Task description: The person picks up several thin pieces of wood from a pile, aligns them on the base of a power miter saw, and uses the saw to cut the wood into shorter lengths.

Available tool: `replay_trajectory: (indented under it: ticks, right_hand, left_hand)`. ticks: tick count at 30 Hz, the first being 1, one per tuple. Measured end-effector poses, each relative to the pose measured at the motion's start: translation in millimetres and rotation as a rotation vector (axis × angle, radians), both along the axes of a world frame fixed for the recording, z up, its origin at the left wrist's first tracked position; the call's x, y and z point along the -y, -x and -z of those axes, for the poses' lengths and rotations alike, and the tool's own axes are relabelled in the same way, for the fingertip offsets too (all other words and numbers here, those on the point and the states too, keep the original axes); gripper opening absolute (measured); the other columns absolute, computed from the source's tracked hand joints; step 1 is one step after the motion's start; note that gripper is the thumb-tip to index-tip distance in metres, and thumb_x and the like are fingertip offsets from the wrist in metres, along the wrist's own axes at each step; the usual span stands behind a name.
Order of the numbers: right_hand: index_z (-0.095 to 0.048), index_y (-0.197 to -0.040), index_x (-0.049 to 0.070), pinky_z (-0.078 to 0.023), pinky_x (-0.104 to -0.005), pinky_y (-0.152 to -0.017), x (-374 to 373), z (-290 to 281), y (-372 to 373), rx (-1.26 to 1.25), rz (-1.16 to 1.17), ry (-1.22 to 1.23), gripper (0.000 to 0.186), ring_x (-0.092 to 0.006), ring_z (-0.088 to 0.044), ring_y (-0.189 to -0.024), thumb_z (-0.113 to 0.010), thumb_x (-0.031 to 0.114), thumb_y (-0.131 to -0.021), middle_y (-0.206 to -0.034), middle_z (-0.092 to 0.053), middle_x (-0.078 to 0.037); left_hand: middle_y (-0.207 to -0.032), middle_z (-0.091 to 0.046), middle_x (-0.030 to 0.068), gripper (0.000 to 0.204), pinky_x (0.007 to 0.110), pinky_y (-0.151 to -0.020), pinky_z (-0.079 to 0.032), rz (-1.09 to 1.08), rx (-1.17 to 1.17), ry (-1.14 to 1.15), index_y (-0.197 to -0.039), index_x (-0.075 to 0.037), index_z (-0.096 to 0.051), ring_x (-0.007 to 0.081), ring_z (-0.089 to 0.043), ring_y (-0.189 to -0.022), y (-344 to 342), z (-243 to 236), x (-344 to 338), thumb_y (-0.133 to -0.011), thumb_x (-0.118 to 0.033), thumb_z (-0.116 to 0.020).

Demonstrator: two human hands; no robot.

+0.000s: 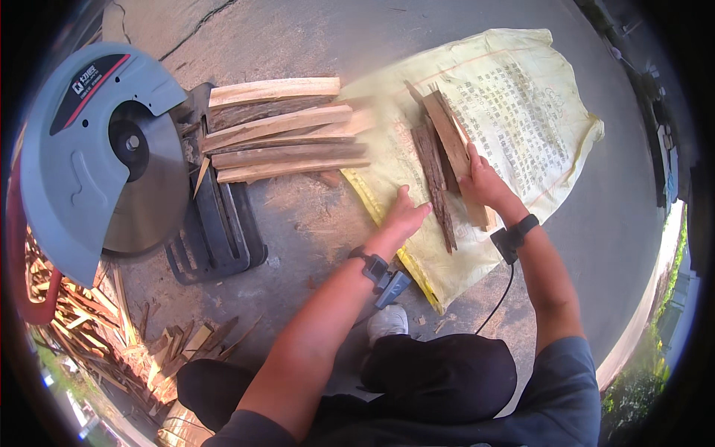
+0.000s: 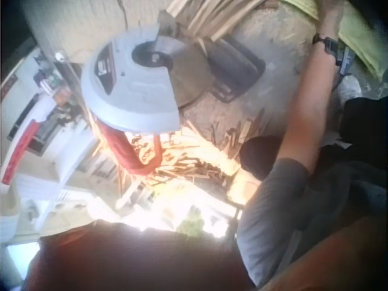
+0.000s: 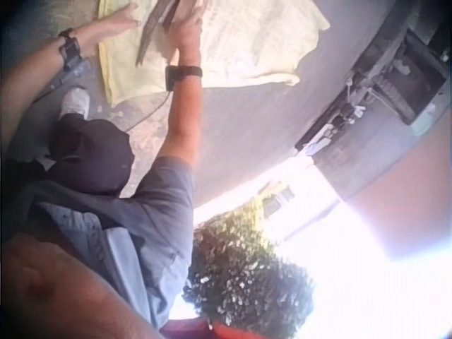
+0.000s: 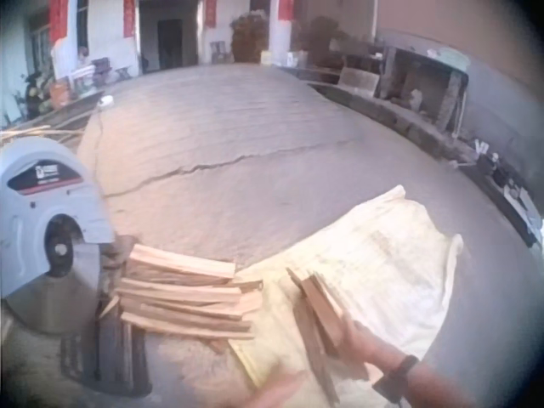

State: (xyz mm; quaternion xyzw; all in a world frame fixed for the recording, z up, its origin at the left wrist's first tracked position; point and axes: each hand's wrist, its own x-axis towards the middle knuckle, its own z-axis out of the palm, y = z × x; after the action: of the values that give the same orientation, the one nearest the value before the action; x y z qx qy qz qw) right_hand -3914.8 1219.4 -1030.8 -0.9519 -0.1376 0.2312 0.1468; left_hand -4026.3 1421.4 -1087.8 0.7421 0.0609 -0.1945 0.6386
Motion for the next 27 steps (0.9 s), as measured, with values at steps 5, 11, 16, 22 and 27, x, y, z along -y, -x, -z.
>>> replay_trajectory:
  ticks: [5, 11, 16, 22, 27]
  right_hand:
    - [-0.023, -0.141, -0.003, -0.036, -0.0465, -0.102, -29.9, -53.4, 19.1, 0.200, 0.058, -0.043, 0.069, -0.0456, -0.043, -0.120, -0.057, 0.012, -0.082, -0.132, -0.040, -0.030]
    - [-0.034, -0.137, -0.001, -0.038, -0.0424, -0.102, -172.1, -55.2, 3.4, 0.231, -0.322, -0.409, 0.074, -0.0401, -0.044, -0.121, -0.071, 0.024, -0.077, -0.129, -0.048, -0.025]
    - [-0.040, -0.131, -0.005, -0.037, -0.0432, -0.102, -255.3, -36.9, -50.4, 0.225, -0.327, -0.434, 0.068, -0.0423, -0.044, -0.121, -0.068, 0.030, -0.079, -0.128, -0.047, -0.028]
    - [-0.043, -0.129, -0.007, -0.035, -0.0438, -0.105, -282.4, -13.3, -38.5, 0.434, -0.213, -0.544, 0.057, -0.0434, -0.041, -0.123, -0.060, 0.025, -0.086, -0.132, -0.043, -0.029]
    - [-0.046, -0.126, -0.009, -0.038, -0.0433, -0.102, -230.4, -20.3, -73.6, 0.293, -0.164, -0.525, 0.056, -0.0417, -0.044, -0.122, -0.058, 0.029, -0.087, -0.129, -0.047, -0.030]
  left_hand:
    - [-0.115, -0.052, 0.0153, 0.068, 0.035, -0.088, -0.044, -0.031, 0.144, 0.060, -0.142, -0.002, -0.022, 0.0222, -0.052, -0.103, 36.3, -59.5, -23.0, -0.089, -0.021, -0.059]
    - [-0.109, -0.054, 0.0104, 0.057, 0.036, -0.081, -0.045, -0.363, -0.054, 0.308, -0.138, -0.007, -0.031, 0.0183, -0.052, -0.092, 92.3, 58.1, -109.6, -0.090, -0.024, -0.058]
    - [-0.108, -0.052, 0.0086, 0.045, 0.035, -0.080, -0.044, -1.009, -0.372, 1.186, -0.126, -0.010, -0.042, 0.0184, -0.049, -0.090, 67.5, 12.0, -124.8, -0.089, -0.029, -0.060]
    - [-0.118, -0.049, 0.0123, 0.054, 0.037, -0.085, -0.042, -0.927, -0.197, 0.899, -0.134, -0.007, -0.033, 0.0196, -0.048, -0.096, 68.3, -12.3, -148.9, -0.091, -0.028, -0.058]
    - [-0.127, -0.046, 0.0153, 0.062, 0.037, -0.089, -0.041, -0.551, 0.095, 0.130, -0.142, -0.004, -0.026, 0.0207, -0.047, -0.101, 79.0, -37.7, -168.8, -0.092, -0.027, -0.056]
